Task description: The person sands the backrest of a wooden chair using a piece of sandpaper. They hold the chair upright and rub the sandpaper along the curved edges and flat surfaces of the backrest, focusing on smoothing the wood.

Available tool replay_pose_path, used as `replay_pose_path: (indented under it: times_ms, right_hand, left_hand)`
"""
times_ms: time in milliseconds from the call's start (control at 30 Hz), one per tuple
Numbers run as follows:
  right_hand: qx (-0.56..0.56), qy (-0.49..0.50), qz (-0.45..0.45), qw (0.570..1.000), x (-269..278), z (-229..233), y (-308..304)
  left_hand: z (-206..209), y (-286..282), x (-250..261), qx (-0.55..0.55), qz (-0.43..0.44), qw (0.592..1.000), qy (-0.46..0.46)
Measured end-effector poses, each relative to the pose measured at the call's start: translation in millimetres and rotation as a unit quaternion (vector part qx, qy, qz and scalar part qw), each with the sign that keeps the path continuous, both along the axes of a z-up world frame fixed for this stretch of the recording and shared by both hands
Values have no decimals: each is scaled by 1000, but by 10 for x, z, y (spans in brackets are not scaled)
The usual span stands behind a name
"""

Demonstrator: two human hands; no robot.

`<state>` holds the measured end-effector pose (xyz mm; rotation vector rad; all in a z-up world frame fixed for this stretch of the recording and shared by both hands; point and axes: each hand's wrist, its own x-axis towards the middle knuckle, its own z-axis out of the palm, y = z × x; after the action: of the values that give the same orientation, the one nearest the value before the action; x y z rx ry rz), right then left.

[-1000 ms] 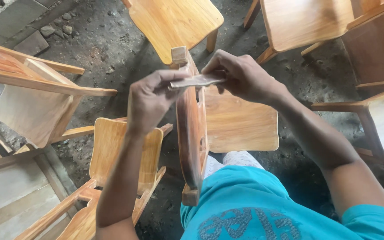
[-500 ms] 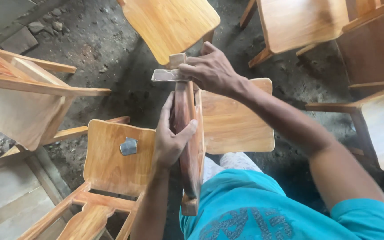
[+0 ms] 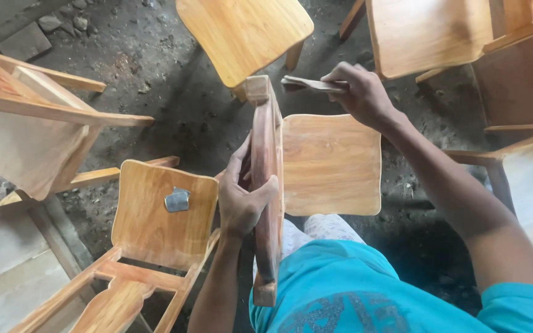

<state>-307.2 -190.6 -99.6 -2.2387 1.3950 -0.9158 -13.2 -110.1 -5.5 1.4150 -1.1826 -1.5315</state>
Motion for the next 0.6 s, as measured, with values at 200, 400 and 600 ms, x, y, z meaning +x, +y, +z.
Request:
replay_pose_path:
  times_ms: [200, 400, 600]
  right_hand:
    - [156, -272, 6, 950, 258, 253, 102]
    - [-42, -27, 56, 997, 691, -9, -221]
    - [-60, 64, 113, 990, 560, 199, -260]
  left_hand:
    - [83, -38, -16, -12, -29, 1000, -3]
    - [-109, 10, 26, -46, -17, 999, 10]
    - [-173, -1, 35, -54, -9, 998, 43]
